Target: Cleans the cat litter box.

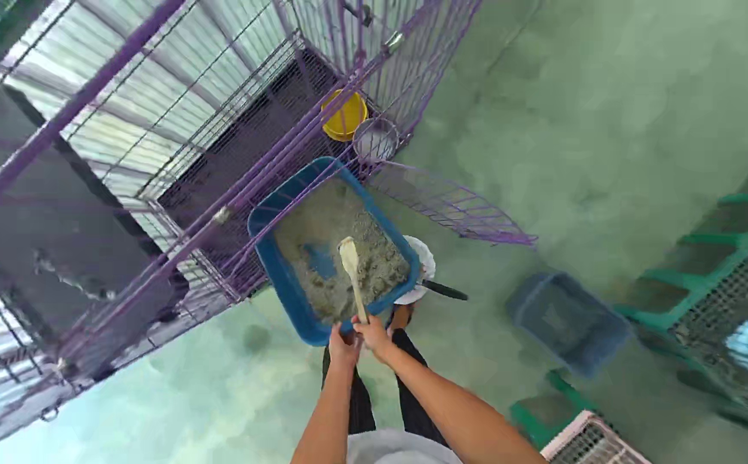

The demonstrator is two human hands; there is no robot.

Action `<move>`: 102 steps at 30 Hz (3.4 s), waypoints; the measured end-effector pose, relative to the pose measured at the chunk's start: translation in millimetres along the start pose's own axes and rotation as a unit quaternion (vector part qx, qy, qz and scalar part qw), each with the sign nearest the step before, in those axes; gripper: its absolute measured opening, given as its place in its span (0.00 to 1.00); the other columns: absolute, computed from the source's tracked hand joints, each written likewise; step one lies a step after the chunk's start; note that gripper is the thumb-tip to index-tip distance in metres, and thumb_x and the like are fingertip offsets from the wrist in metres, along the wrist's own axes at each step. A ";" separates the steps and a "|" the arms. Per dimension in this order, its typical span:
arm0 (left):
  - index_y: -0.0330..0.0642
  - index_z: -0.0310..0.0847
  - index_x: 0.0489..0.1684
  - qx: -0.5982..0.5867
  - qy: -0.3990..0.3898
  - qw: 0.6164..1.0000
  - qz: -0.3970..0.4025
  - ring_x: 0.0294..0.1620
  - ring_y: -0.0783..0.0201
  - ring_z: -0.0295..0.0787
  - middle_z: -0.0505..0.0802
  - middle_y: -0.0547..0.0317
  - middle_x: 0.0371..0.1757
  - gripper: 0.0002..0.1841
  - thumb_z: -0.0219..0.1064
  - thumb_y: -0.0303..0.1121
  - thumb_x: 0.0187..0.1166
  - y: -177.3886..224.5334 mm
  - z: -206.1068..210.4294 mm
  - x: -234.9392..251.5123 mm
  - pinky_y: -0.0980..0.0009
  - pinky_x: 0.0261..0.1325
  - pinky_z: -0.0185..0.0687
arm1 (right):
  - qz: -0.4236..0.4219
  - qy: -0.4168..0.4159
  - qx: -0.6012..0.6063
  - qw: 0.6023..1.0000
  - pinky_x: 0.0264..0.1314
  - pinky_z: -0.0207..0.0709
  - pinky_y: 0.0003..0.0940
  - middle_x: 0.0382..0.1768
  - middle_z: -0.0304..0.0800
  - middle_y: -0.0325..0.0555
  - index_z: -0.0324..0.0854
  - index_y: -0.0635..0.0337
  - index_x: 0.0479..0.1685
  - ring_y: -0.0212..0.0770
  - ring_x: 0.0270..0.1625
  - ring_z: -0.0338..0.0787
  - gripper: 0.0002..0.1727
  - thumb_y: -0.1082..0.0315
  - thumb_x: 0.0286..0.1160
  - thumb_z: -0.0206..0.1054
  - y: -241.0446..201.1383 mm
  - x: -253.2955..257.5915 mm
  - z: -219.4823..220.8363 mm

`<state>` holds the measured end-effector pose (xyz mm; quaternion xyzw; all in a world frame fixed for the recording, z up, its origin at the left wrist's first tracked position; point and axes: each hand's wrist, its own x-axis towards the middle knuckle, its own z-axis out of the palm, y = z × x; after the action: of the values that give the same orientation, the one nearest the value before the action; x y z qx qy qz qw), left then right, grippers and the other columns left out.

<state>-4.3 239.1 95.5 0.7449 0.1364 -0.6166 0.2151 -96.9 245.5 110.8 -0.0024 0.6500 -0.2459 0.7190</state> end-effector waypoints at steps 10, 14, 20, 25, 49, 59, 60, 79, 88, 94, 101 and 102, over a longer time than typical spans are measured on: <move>0.30 0.64 0.69 -0.173 0.043 0.981 0.081 0.38 0.55 0.76 0.77 0.43 0.46 0.16 0.48 0.28 0.89 38.0 27.6 -9.7 0.60 0.41 0.80 | -0.090 0.052 -0.372 0.923 0.64 0.81 0.51 0.60 0.87 0.65 0.67 0.66 0.85 0.54 0.56 0.89 0.27 0.69 0.89 0.58 -72.2 -53.9 -50.7; 0.31 0.65 0.64 -0.192 -0.013 0.977 0.088 0.34 0.58 0.76 0.77 0.46 0.42 0.12 0.49 0.28 0.90 72.6 24.8 -1.5 0.65 0.38 0.80 | -0.155 0.083 -0.555 0.813 0.71 0.75 0.67 0.67 0.85 0.70 0.60 0.54 0.93 0.68 0.67 0.87 0.29 0.59 0.96 0.49 -120.5 -68.6 -48.0; 0.25 0.62 0.76 -0.197 -0.055 0.977 0.054 0.51 0.50 0.81 0.80 0.33 0.61 0.19 0.50 0.27 0.92 2.8 -7.7 -3.4 0.58 0.54 0.82 | -0.075 0.061 -0.758 0.645 0.73 0.75 0.65 0.77 0.76 0.69 0.67 0.42 0.90 0.69 0.74 0.82 0.26 0.55 0.96 0.46 -132.4 -73.2 1.5; 0.26 0.64 0.77 -0.221 -0.078 0.972 0.028 0.55 0.48 0.83 0.81 0.30 0.64 0.21 0.56 0.28 0.90 -6.5 -18.2 7.8 0.56 0.57 0.83 | -0.036 0.025 -0.829 0.558 0.68 0.78 0.66 0.78 0.75 0.71 0.66 0.41 0.91 0.70 0.68 0.86 0.27 0.60 0.95 0.46 -79.9 -58.5 40.4; 0.26 0.66 0.74 -0.226 -0.106 0.968 0.023 0.46 0.46 0.90 0.86 0.31 0.56 0.22 0.62 0.22 0.83 -44.4 -41.8 60.1 0.53 0.46 0.90 | -0.094 0.116 -0.870 0.471 0.67 0.80 0.65 0.71 0.80 0.74 0.55 0.49 0.95 0.71 0.68 0.86 0.29 0.65 0.95 0.45 -73.8 58.8 145.6; 0.25 0.69 0.70 -0.224 -0.113 0.967 0.040 0.45 0.47 0.91 0.86 0.32 0.54 0.19 0.62 0.22 0.83 -37.5 -42.5 61.1 0.54 0.43 0.91 | -0.089 0.120 -0.866 0.478 0.69 0.78 0.65 0.71 0.80 0.74 0.55 0.53 0.94 0.71 0.71 0.85 0.30 0.68 0.93 0.47 -83.4 66.4 159.8; 0.24 0.69 0.70 -0.231 -0.116 0.965 0.040 0.44 0.47 0.91 0.86 0.31 0.54 0.19 0.62 0.21 0.83 -39.6 -41.0 58.6 0.54 0.43 0.91 | -0.080 0.115 -0.869 0.475 0.69 0.79 0.64 0.72 0.79 0.74 0.54 0.54 0.94 0.71 0.70 0.85 0.30 0.68 0.94 0.47 -73.7 55.5 156.4; 0.24 0.68 0.69 -0.265 -0.107 0.957 0.045 0.43 0.50 0.92 0.87 0.34 0.52 0.17 0.59 0.19 0.84 -63.7 -25.9 52.3 0.57 0.41 0.92 | -0.107 0.117 -0.862 0.482 0.71 0.77 0.66 0.74 0.77 0.74 0.50 0.54 0.96 0.72 0.73 0.83 0.32 0.71 0.92 0.47 -112.8 93.6 166.3; 0.25 0.68 0.70 -0.259 -0.102 0.959 0.048 0.44 0.50 0.91 0.86 0.33 0.53 0.18 0.60 0.20 0.84 -69.4 -31.6 59.2 0.57 0.43 0.91 | -0.184 0.111 -0.786 0.580 0.68 0.74 0.76 0.68 0.82 0.77 0.72 0.62 0.82 0.77 0.71 0.82 0.23 0.68 0.91 0.54 -162.0 123.5 162.4; 0.24 0.65 0.73 -0.255 -0.061 0.965 0.033 0.45 0.46 0.90 0.85 0.29 0.56 0.20 0.58 0.21 0.85 -108.5 -39.4 70.3 0.53 0.45 0.89 | -0.132 0.049 -0.767 0.626 0.73 0.74 0.60 0.73 0.83 0.64 0.67 0.49 0.90 0.63 0.69 0.86 0.26 0.61 0.98 0.45 -149.3 44.0 88.5; 0.23 0.66 0.72 -0.219 -0.124 0.963 0.092 0.44 0.50 0.91 0.86 0.32 0.54 0.19 0.58 0.24 0.88 -7.2 -22.0 56.9 0.57 0.45 0.91 | -0.076 0.115 -0.841 0.524 0.69 0.77 0.66 0.73 0.80 0.71 0.61 0.42 0.93 0.71 0.70 0.85 0.27 0.57 0.98 0.43 -86.9 -1.8 65.0; 0.22 0.67 0.69 -0.228 -0.123 0.962 0.084 0.42 0.52 0.91 0.87 0.33 0.51 0.17 0.58 0.24 0.88 -12.6 -14.9 50.5 0.59 0.45 0.91 | -0.065 0.114 -0.847 0.515 0.68 0.78 0.65 0.73 0.80 0.71 0.62 0.43 0.93 0.71 0.69 0.85 0.27 0.58 0.97 0.43 -77.1 -2.4 63.8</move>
<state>12.8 254.3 46.4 0.6036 0.1827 -0.6354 0.4455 -64.3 158.4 147.9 -0.6243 0.6249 0.3772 0.2784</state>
